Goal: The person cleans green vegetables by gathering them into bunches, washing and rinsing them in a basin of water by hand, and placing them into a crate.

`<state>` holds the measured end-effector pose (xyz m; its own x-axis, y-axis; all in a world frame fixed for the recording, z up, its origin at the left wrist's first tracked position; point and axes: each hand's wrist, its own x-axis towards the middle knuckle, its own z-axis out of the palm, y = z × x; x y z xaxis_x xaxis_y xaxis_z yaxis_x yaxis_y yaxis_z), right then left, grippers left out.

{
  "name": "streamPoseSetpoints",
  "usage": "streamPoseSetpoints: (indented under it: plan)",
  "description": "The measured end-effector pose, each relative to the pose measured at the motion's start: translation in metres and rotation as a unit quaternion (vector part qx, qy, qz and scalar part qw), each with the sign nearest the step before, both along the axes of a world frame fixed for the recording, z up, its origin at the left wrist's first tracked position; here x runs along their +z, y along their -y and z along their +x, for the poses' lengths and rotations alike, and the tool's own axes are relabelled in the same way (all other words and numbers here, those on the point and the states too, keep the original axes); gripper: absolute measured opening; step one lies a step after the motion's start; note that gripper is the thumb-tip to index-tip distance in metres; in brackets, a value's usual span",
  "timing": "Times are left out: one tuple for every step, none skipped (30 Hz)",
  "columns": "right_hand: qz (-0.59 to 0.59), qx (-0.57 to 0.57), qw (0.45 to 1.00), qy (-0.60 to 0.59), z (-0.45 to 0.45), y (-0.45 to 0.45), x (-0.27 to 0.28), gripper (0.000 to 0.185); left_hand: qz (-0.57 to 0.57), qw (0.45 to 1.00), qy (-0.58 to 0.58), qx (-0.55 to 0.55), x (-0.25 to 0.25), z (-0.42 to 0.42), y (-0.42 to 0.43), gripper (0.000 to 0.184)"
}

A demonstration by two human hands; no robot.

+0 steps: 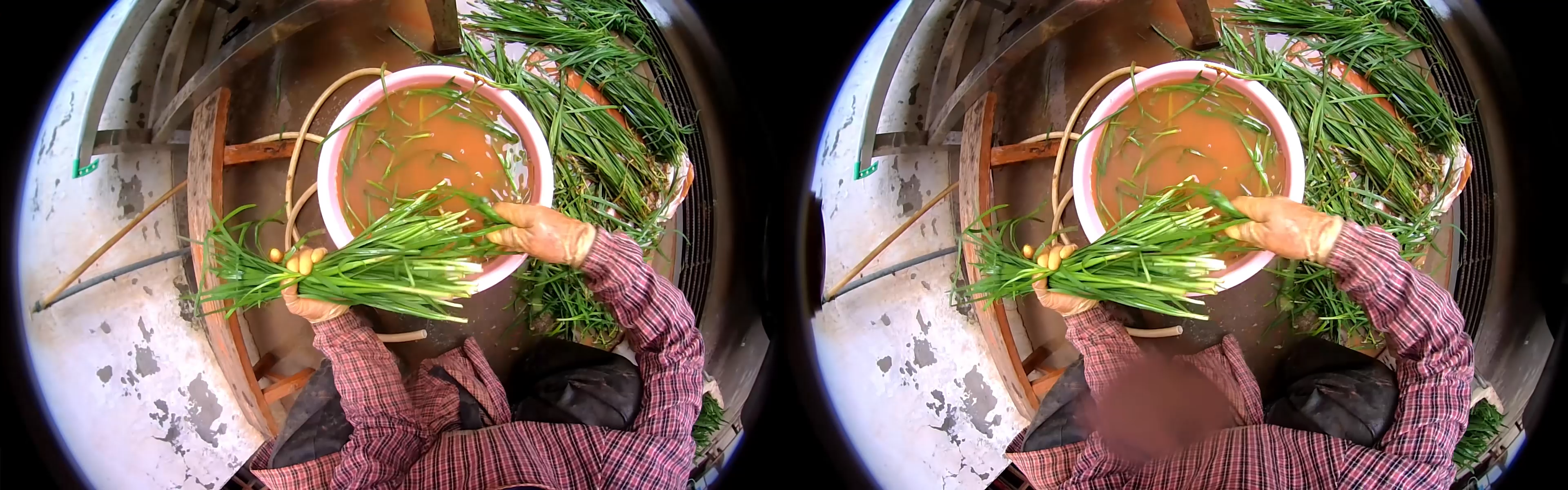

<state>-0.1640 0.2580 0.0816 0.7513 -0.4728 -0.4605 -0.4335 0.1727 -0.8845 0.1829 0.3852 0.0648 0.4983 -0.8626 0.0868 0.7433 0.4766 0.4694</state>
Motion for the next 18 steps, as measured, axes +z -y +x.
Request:
streamPoseSetpoints:
  plan:
    - [0.001,-0.018,0.999,-0.035,-0.014,0.000,0.011,0.047,-0.001,1.000,-0.009,0.004,0.001,0.000,0.000,0.049]
    - [0.003,-0.036,0.997,-0.070,-0.030,-0.004,0.022,0.047,0.000,1.000,-0.009,0.004,0.002,-0.001,0.000,0.049]
    - [-0.006,-0.059,0.997,-0.049,-0.050,-0.009,0.028,0.048,0.003,1.000,-0.008,0.008,0.003,-0.002,0.001,0.048]
    - [-0.016,-0.082,0.996,-0.029,-0.072,-0.018,0.029,0.049,0.007,1.000,-0.008,0.012,0.003,-0.002,0.001,0.048]
    - [0.030,-0.129,0.990,-0.042,-0.098,-0.027,0.026,0.049,0.002,1.000,0.006,0.002,0.001,0.001,0.001,0.049]
    - [0.073,-0.177,0.980,-0.056,-0.123,-0.035,0.024,0.048,0.001,1.000,0.004,0.003,-0.001,0.001,0.002,0.049]
    - [0.056,-0.220,0.973,-0.037,-0.143,-0.044,0.024,0.043,0.000,1.000,0.002,0.004,-0.002,0.000,0.003,0.049]
    - [0.040,-0.264,0.964,-0.017,-0.161,-0.053,0.024,0.040,0.001,1.000,0.002,0.003,-0.003,0.000,0.003,0.050]
    - [0.039,-0.298,0.954,-0.011,-0.177,-0.059,0.023,0.036,-0.001,1.000,0.015,0.001,-0.002,0.000,0.006,0.051]
    - [0.036,-0.332,0.943,-0.003,-0.192,-0.062,0.020,0.034,-0.001,1.000,0.014,-0.001,-0.001,-0.001,0.006,0.051]
    - [0.059,-0.377,0.923,-0.044,-0.209,-0.064,0.016,0.032,-0.005,1.000,0.010,0.001,0.001,-0.002,0.007,0.050]
    - [0.071,-0.408,0.910,-0.029,-0.220,-0.064,0.006,0.032,-0.008,1.000,0.005,-0.001,0.002,-0.003,0.010,0.049]
    - [0.078,-0.375,0.918,-0.107,-0.228,-0.064,-0.001,0.032,-0.004,1.000,-0.003,-0.006,0.003,-0.002,0.010,0.047]
    - [0.086,-0.335,0.920,-0.184,-0.231,-0.062,-0.003,0.033,-0.006,1.000,-0.003,-0.003,0.005,-0.004,0.011,0.046]
    - [-0.015,-0.104,0.918,-0.382,-0.219,-0.065,-0.001,0.037,-0.013,1.000,-0.001,-0.012,0.005,-0.004,0.011,0.046]
    - [-0.122,0.156,0.833,-0.517,-0.208,-0.067,0.001,0.042,-0.018,1.000,0.002,-0.020,0.005,-0.002,0.011,0.046]
    - [-0.179,0.153,0.808,-0.541,-0.193,-0.070,0.015,0.039,-0.017,1.000,0.004,-0.019,0.006,-0.004,0.010,0.046]
    - [-0.237,0.148,0.779,-0.562,-0.179,-0.072,0.027,0.037,-0.020,0.999,-0.005,-0.027,0.008,-0.007,0.012,0.046]
